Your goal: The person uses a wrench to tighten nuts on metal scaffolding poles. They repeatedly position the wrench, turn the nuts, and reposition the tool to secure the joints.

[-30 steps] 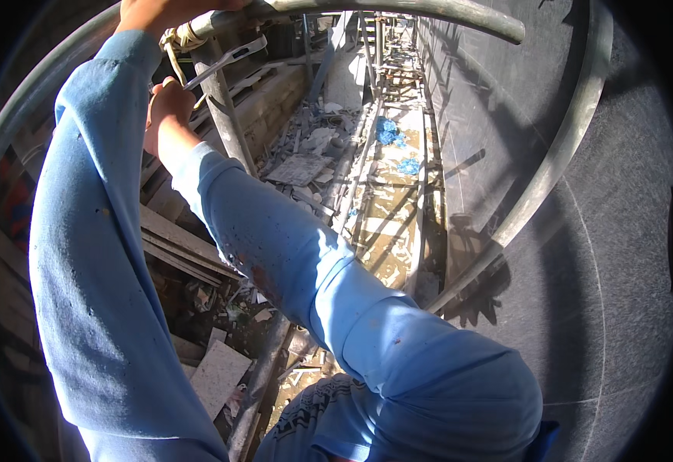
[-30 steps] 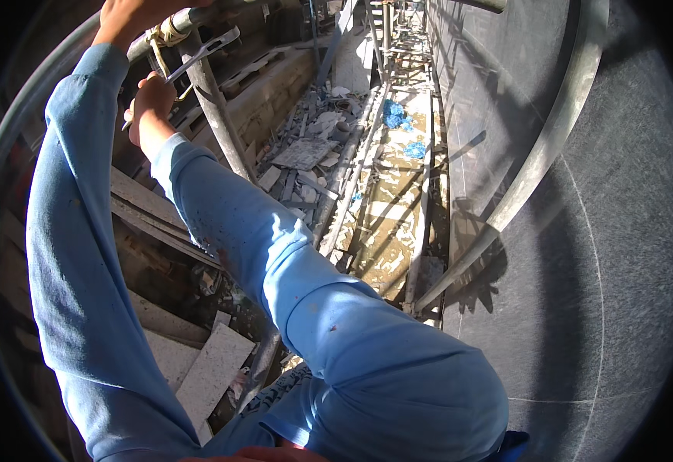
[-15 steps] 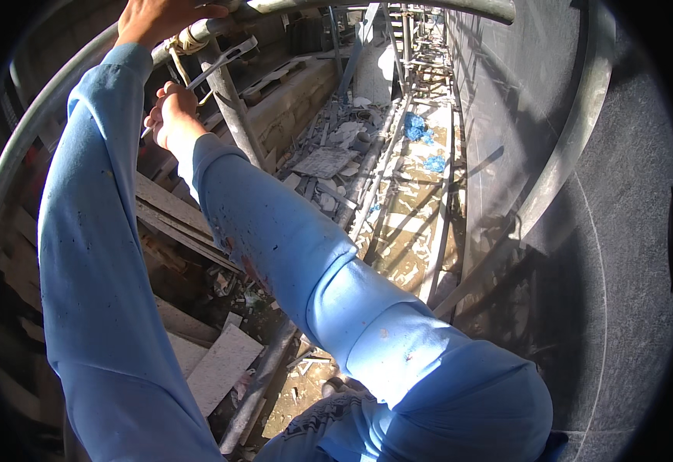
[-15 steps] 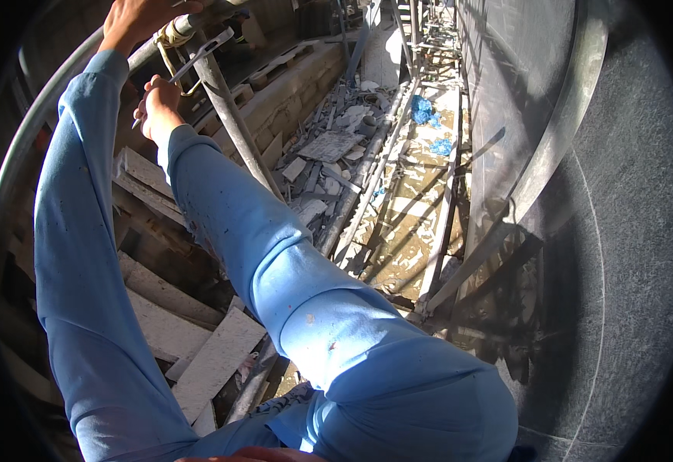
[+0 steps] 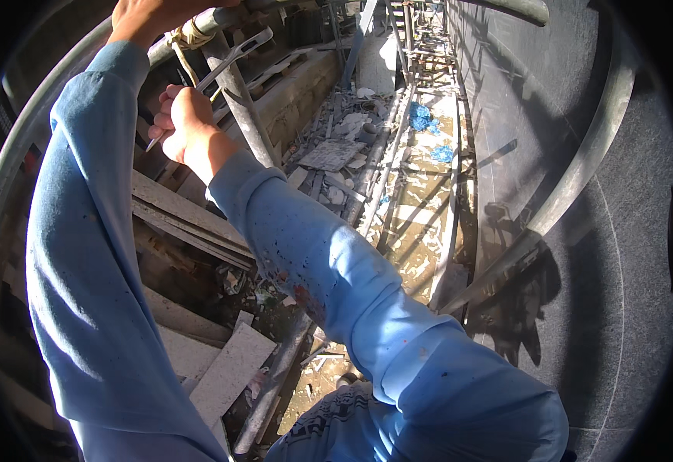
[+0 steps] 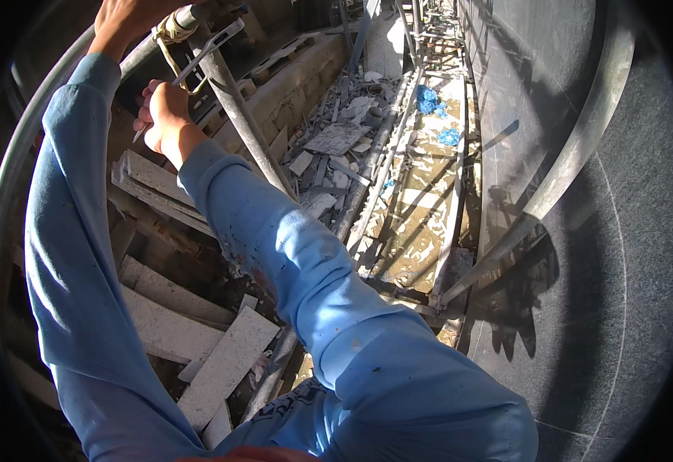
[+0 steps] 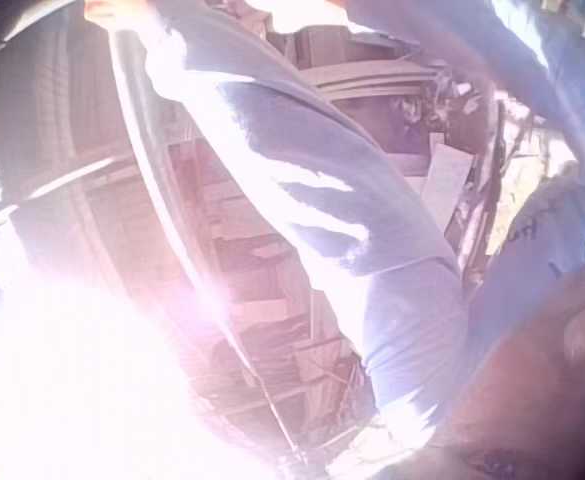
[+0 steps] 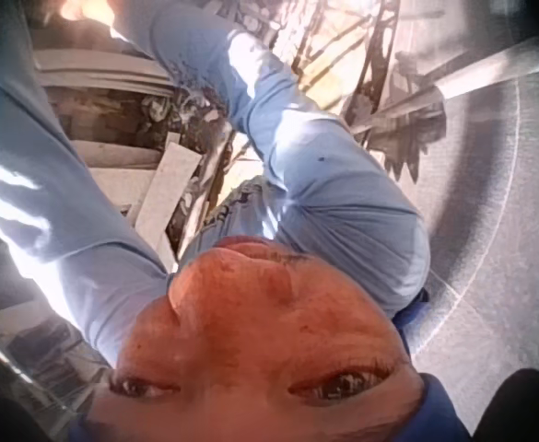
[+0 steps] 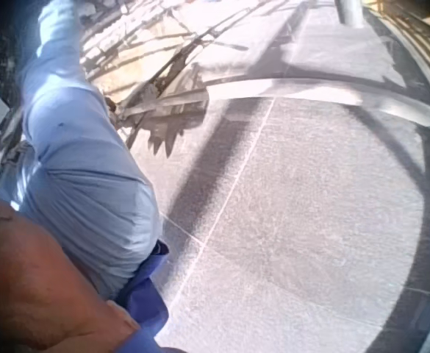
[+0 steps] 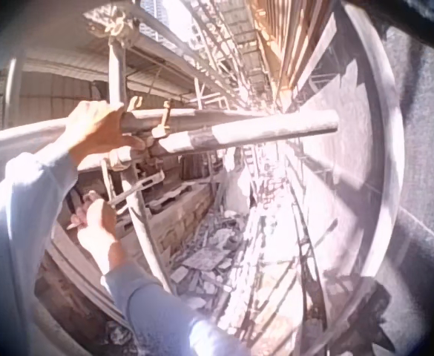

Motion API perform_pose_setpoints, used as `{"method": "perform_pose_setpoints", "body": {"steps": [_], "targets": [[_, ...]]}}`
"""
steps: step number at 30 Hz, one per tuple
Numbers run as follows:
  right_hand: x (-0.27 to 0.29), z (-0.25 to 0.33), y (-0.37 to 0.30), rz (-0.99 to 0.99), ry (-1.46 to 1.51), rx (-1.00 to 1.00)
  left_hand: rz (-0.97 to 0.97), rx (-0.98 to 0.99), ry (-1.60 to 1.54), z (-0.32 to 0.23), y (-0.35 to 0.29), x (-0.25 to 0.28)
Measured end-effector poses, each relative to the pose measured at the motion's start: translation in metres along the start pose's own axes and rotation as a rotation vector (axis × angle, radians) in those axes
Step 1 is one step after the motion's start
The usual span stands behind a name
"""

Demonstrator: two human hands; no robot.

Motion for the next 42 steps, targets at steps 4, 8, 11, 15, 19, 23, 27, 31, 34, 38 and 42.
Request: {"method": "perform_pose_setpoints", "body": {"steps": [4, 8, 11, 15, 19, 23, 27, 31, 34, 38, 42], "targets": [[-0.004, 0.006, 0.013, -0.04, 0.028, 0.129, -0.046, -0.013, -0.015, 0.007, 0.006, -0.012], [-0.018, 0.004, 0.033, -0.175, 0.163, 0.255, -0.019, 0.01, 0.001, 0.012, 0.003, -0.021], [-0.017, -0.003, 0.037, -0.125, 0.184, 0.271, 0.012, 0.021, 0.019, 0.014, 0.0, -0.021], [-0.009, -0.006, 0.037, -0.054, 0.132, 0.351, 0.0, 0.013, 0.01, 0.013, -0.004, -0.02], [-0.005, 0.001, 0.036, 0.099, 0.18, 0.403, -0.024, 0.021, -0.007, 0.012, -0.005, -0.018], [-0.001, 0.021, 0.038, 0.18, 0.313, 0.463, -0.05, 0.023, -0.035, 0.011, -0.003, -0.016], [-0.047, 0.015, 0.033, -0.186, 0.389, 0.571, -0.131, 0.006, -0.037, 0.011, -0.008, -0.018], [-0.042, 0.014, 0.033, 0.136, 0.464, 0.467, -0.015, 0.028, -0.052, 0.011, 0.002, -0.01], [0.013, 0.015, 0.048, -0.108, 0.168, 0.64, -0.012, 0.028, -0.036, 0.014, 0.002, -0.012], [0.096, 0.02, 0.039, -0.289, 0.129, 0.446, -0.052, 0.018, -0.061, 0.013, 0.001, -0.024], [0.219, 0.022, 0.005, -0.476, -0.443, 0.539, -0.08, -0.005, -0.066, 0.007, -0.001, -0.028]]}}
Point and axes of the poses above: each hand's wrist, its own y-axis towards the middle knuckle, its own x-axis out of the back of the hand, z = x × y, the point moved 3 cm from there along y, towards the middle knuckle, and after that the axes turned 14 degrees about -z, right-handed, at the moved point
